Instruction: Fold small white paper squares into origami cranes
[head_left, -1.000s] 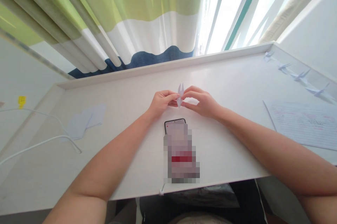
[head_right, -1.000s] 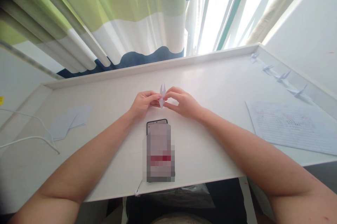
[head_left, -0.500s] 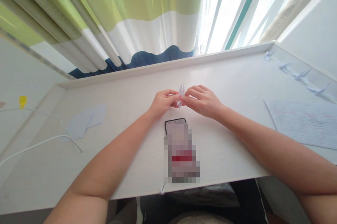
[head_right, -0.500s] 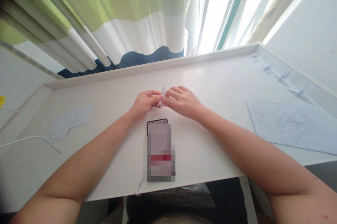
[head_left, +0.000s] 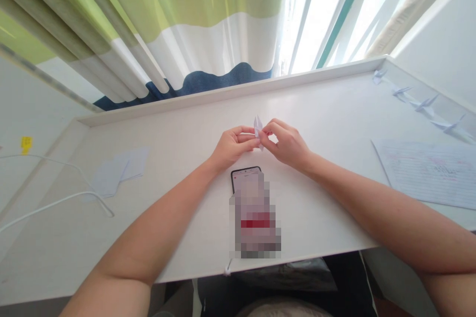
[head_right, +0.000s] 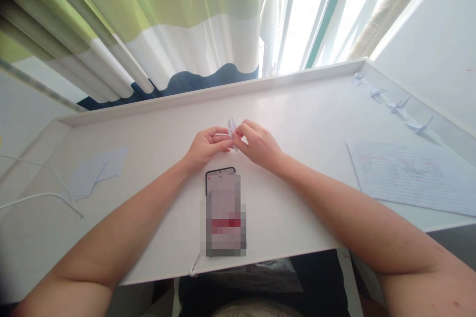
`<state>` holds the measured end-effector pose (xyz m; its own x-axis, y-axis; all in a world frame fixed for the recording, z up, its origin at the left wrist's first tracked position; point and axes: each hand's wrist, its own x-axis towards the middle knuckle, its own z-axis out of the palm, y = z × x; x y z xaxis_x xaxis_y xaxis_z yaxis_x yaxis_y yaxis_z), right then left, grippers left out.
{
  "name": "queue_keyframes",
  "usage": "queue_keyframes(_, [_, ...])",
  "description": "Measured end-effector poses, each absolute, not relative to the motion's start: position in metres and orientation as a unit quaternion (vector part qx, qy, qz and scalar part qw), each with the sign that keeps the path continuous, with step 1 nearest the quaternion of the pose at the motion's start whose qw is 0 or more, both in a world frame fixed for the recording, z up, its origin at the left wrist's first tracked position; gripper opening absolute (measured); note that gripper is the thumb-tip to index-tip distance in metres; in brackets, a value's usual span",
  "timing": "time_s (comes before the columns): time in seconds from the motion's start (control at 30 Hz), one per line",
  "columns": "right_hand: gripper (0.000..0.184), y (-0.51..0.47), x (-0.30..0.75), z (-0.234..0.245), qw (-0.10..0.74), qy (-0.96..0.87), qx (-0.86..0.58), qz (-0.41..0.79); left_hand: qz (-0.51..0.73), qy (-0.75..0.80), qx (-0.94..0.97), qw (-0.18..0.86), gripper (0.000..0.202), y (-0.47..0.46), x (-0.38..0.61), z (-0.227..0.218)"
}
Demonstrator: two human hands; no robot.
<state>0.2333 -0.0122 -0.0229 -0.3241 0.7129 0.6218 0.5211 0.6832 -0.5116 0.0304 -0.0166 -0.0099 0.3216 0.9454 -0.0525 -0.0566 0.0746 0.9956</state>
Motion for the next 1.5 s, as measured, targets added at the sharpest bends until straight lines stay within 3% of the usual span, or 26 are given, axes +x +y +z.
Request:
queue_keyframes(0.33, [0.012,-0.013,0.236,-0.02,0.464,-0.804,-0.32,0.189,0.427,0.437,0.542,0.577,0.057,-0.016,0.032,-0.012])
queue_keyframes(0.6, [0.043,-0.007,0.231,-0.025,0.502,-0.678,-0.366,0.394,0.435,0.412,0.561,0.572,0.052,-0.015,0.032,-0.016])
queue_keyframes(0.77, [0.051,-0.007,0.229,-0.023,0.509,-0.627,-0.361,0.465,0.434,0.436,0.551,0.563,0.049,-0.018,0.034,-0.013])
queue_keyframes(1.5, [0.047,-0.008,0.227,-0.016,0.495,-0.575,-0.346,0.552,0.429,0.444,0.545,0.567,0.049,-0.022,0.037,-0.007])
